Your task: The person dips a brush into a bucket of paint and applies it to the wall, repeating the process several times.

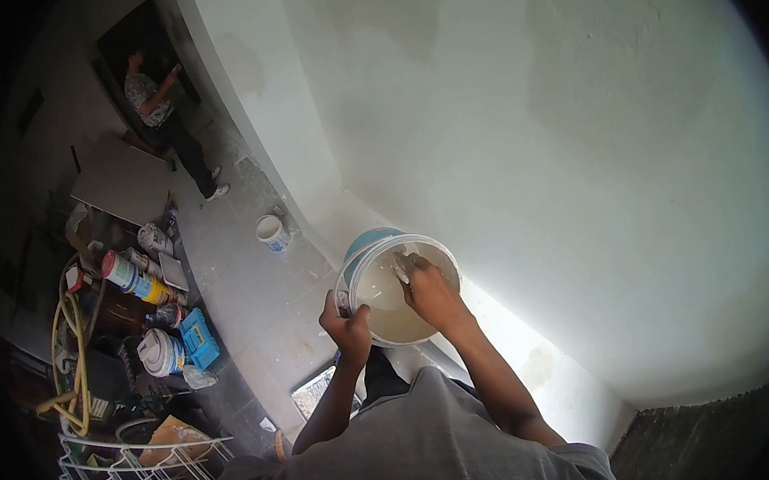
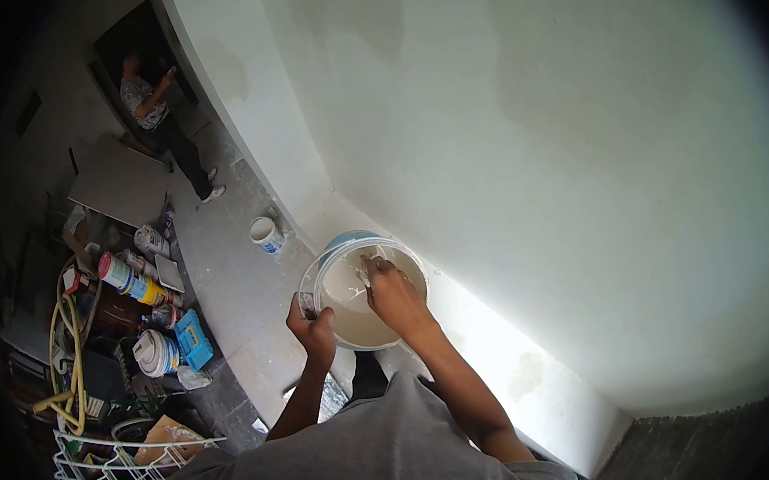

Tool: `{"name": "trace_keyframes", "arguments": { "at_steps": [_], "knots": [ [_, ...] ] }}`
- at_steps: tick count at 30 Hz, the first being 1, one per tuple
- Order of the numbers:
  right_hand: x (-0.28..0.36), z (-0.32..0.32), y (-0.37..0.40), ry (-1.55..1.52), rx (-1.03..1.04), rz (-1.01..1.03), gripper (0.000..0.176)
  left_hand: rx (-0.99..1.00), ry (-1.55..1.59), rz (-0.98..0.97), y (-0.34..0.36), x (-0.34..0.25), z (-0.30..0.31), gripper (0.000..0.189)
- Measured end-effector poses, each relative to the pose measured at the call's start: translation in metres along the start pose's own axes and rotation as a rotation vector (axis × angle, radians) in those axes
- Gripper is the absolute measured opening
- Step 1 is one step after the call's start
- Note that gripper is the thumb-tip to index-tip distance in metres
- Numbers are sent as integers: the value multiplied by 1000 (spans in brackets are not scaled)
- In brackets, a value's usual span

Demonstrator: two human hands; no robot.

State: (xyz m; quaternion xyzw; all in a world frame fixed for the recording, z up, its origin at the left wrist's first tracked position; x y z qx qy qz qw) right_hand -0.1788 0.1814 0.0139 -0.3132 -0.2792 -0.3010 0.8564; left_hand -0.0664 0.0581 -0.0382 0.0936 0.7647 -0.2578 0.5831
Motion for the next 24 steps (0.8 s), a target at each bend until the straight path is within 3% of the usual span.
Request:
{"name": "trace_keyframes", "arguments": {
  "at_steps": [3, 6, 12, 18, 22, 24],
  "knots": [
    [-16, -11, 4, -21, 83, 74, 38, -20, 16, 8, 1, -4, -6, 18],
    [-2, 3, 2, -74, 202, 24, 39, -20, 14, -14, 1, -3, -6, 17],
    [1, 4, 2, 43, -17, -51, 36, 17, -41, 0, 0, -7, -1, 17],
    [-13, -1, 8, -119, 127, -3, 36, 28, -26, 22, -1, -1, -10, 25],
    [-37, -24, 13, -8, 76, -26, 34, -10, 46, 82, 2, -8, -26, 30],
    [-18, -6, 20, -20, 22, -60, 36, 40, -57, 111, 0, -3, -20, 34]
  ]
}}
Point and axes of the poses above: each hand's wrist, its own y-axis away from the middle knuckle, its own z-axis out of the back of the hand, x = y × z, the point moved 1 cm from there along -y, towards the middle knuckle, and after that the axes turned 5 degrees about -x, right-handed, at the moved point
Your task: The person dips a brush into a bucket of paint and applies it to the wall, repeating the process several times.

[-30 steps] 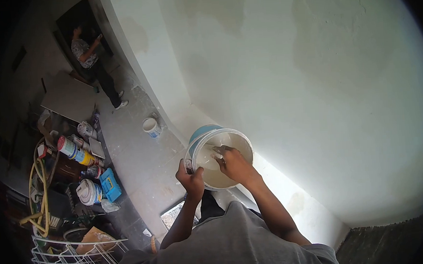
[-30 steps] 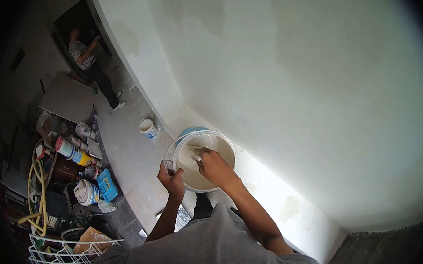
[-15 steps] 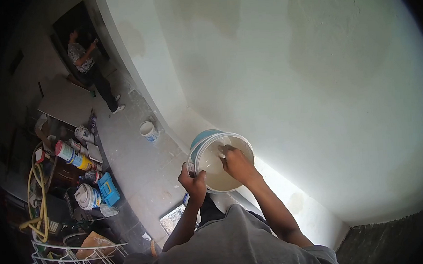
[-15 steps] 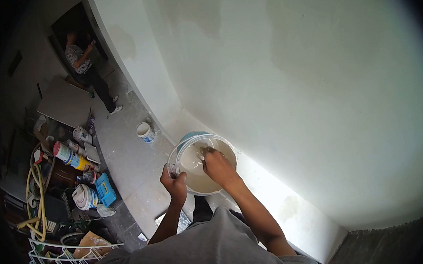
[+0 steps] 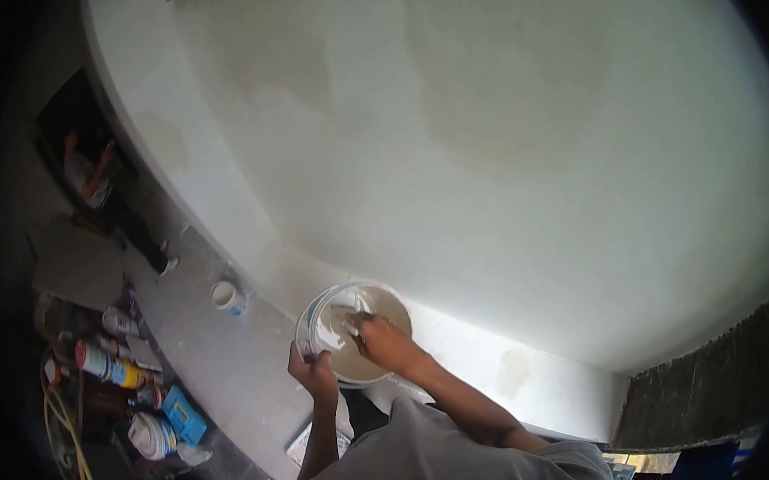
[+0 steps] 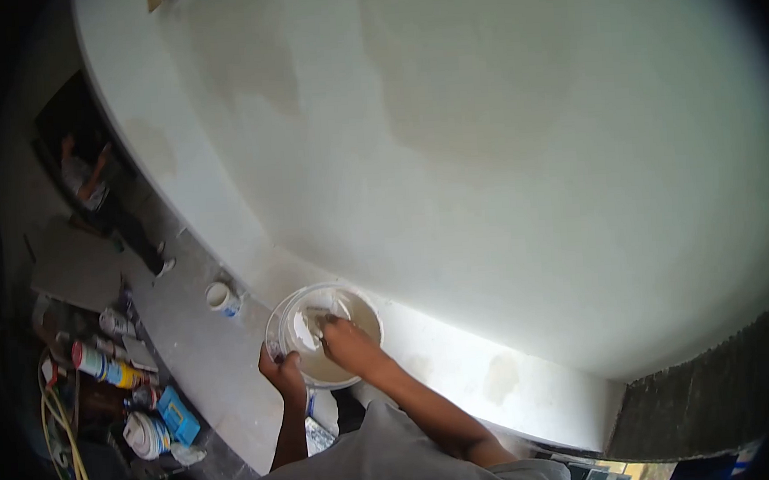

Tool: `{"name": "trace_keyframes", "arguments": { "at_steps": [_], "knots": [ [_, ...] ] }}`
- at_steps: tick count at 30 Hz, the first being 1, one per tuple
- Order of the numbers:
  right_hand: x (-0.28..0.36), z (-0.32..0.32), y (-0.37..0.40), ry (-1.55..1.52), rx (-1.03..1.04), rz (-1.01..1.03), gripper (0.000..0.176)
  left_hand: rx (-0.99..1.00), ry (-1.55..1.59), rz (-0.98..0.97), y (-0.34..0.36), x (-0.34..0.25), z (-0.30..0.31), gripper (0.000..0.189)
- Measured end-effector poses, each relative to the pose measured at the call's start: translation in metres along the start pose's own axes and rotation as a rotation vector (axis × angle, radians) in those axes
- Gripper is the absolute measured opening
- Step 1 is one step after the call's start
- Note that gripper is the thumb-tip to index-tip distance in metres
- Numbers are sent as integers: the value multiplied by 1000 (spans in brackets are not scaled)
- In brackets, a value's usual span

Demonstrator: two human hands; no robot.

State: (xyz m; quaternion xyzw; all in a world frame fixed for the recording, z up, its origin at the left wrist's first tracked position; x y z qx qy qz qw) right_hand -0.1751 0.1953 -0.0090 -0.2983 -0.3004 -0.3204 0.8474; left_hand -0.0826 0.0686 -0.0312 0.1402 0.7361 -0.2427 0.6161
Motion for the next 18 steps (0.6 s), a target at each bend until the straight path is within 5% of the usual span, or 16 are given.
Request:
{"name": "trace_keyframes", "arguments": {
  "at_steps": [4, 10, 13, 18],
  "knots": [
    [19, 50, 27, -243, -223, -18, 27, -19, -35, 73, -1, 14, -8, 21],
    [-45, 65, 91, -1021, -503, -478, 37, -43, -61, 235, -5, 61, -5, 20],
    [-62, 75, 116, -1108, -747, -511, 42, -23, -89, 403, -4, 53, -11, 20],
    [-67, 108, 131, -1128, -1054, -505, 30, 8, -111, 306, -8, 81, -19, 19]
  ]
}}
Point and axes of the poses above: each hand's wrist, its own y-axis away from the middle knuckle, its own z-axis out of the back of the hand, x = y × z, the point moved 1 cm from there along -y, towards the middle knuckle, and after that the axes turned 5 degrees about -x, right-handed, at the moved point
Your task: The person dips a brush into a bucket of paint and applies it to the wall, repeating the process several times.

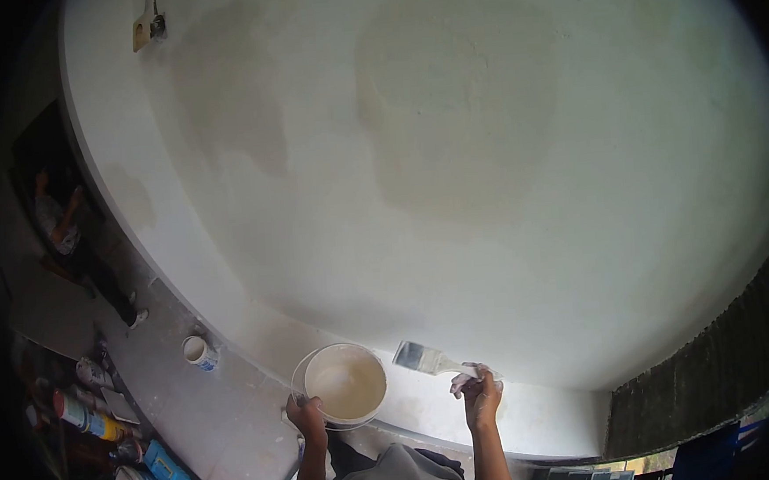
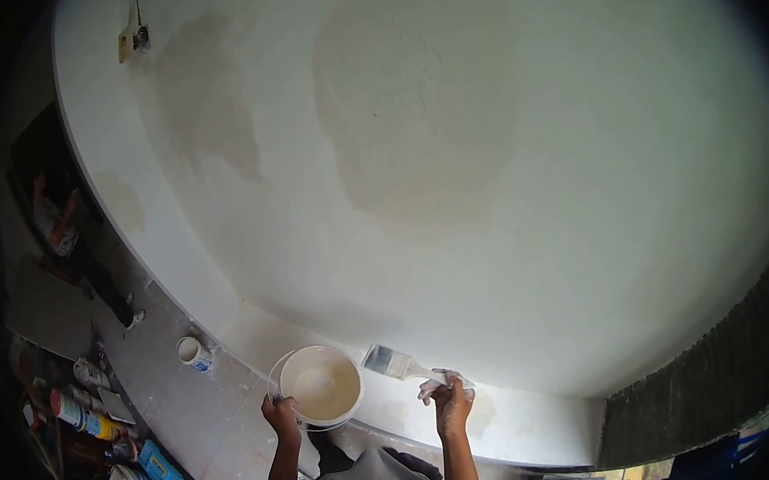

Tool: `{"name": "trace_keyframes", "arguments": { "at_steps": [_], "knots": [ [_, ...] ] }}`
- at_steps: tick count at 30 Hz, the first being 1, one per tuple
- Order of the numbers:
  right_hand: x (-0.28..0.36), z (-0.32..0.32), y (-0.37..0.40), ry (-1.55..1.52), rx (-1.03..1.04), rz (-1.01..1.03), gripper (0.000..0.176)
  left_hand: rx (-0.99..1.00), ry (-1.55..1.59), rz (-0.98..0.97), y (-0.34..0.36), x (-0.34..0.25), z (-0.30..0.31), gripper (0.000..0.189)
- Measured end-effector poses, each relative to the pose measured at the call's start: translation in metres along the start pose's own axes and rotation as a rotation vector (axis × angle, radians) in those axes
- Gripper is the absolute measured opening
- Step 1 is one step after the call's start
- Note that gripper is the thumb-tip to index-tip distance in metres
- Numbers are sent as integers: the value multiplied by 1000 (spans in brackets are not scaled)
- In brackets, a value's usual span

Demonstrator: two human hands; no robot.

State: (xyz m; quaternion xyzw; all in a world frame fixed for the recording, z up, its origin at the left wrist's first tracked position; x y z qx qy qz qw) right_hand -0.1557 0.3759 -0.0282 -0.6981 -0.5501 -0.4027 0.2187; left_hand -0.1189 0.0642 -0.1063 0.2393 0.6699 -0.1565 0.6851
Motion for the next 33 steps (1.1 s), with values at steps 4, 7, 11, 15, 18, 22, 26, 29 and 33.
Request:
{"name": "trace_keyframes", "arguments": {
  "at_steps": [4, 7, 11, 15, 18, 22, 26, 29, 33],
  "knots": [
    [39, -26, -9, -74, 19, 205, 25, 32, -56, -26, -14, 17, -11, 18],
    [75, -61, -11, -75, 76, 395, 30, 87, -85, 2, -23, 24, -15, 20],
    [99, -109, -12, -55, 116, 679, 38, 158, -120, 10, -42, 30, -20, 21],
    [105, -157, -22, -38, 101, 938, 37, 264, -148, 32, -64, 39, -19, 23],
    [115, -198, -31, 28, 47, 1085, 38, 326, -208, 15, -78, 42, -22, 30],
    [133, -252, -63, 16, 23, 1329, 33, 378, -222, 20, -107, 33, -27, 29],
    [130, -295, -81, 52, -119, 1382, 22, 456, -241, 74, -158, 61, -20, 30],
    [80, -277, -86, 132, -220, 1334, 19, 478, -178, 112, -172, 43, -25, 32],
    [51, -272, -56, 15, -259, 1285, 25, 504, -149, -16, -190, 25, -42, 32]
  ]
}}
Point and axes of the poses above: each hand's wrist, its own y-axis away from the middle knuckle, its own z-axis out of the back of the hand, x = y × z, the point moved 1 cm from there along -y, towards the middle knuckle, and after that the axes turned 5 degrees about -x, right-handed, at the moved point
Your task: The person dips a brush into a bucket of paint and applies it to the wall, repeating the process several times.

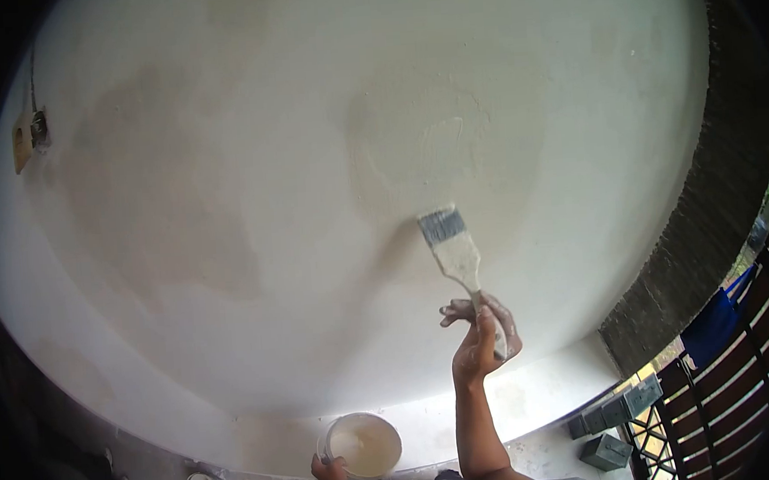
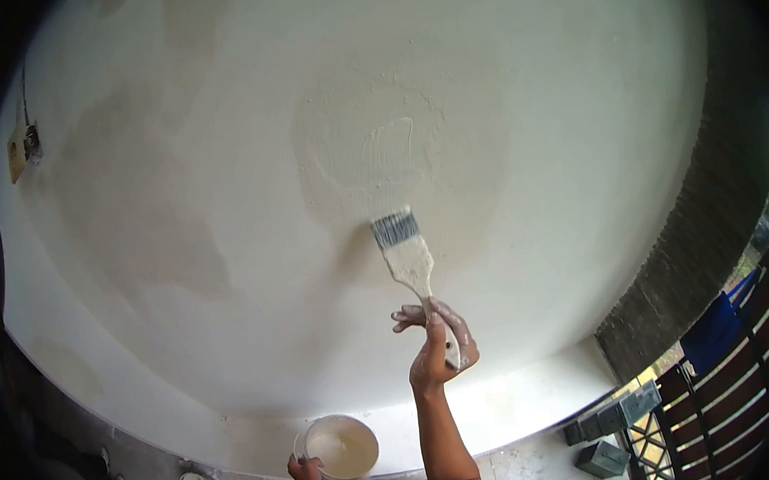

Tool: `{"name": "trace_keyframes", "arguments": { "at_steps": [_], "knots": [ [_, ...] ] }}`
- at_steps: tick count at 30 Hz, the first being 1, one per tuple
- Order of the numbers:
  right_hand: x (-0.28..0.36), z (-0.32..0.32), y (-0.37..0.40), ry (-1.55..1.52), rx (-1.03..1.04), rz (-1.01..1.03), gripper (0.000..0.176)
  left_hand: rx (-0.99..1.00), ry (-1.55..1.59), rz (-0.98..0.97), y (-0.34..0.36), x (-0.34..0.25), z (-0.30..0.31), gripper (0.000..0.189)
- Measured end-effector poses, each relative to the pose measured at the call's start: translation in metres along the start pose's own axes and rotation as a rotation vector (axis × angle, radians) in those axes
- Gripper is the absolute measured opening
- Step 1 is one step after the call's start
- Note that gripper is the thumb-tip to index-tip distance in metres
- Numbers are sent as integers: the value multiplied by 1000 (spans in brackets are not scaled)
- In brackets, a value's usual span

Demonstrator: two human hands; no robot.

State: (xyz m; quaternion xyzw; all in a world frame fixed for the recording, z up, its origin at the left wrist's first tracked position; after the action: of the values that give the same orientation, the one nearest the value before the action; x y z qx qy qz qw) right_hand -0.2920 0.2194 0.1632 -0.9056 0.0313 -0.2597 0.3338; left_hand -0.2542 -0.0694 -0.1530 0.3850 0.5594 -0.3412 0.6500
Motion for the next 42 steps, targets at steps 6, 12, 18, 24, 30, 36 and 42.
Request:
{"name": "trace_keyframes", "arguments": {
  "at_steps": [6, 12, 18, 24, 30, 36, 42],
  "knots": [
    [16, -66, -65, -48, 13, 63, 28, 91, -144, 35, -26, -21, 2, 35],
    [-8, 6, 25, 35, -120, -228, 28, 96, -51, 11, -39, 4, -4, 37],
    [36, -56, -51, -63, -20, -21, 29, 122, -113, 9, -28, -6, -6, 33],
    [-20, -14, -7, 70, -64, -28, 27, 121, -87, -13, -14, 15, -15, 30],
    [18, -30, -15, -77, -104, -31, 27, 124, -74, -17, -1, 13, -19, 27],
    [-21, -26, -29, 122, -22, 83, 23, 168, -175, -77, 13, -8, -28, 24],
    [-1, 33, 43, 97, -9, 25, 24, 105, -26, -3, 9, 12, -36, 24]
  ]
}}
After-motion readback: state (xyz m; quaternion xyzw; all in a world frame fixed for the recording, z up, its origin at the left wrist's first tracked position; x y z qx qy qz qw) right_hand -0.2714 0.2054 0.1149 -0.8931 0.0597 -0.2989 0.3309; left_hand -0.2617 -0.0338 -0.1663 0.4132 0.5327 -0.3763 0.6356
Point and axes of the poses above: each hand's wrist, its own y-axis away from the middle knuckle, its own z-axis out of the back of the hand, x = y × z, the point moved 1 cm from there along -y, towards the middle knuckle, and after that the axes turned 5 degrees about -x, right-handed, at the moved point
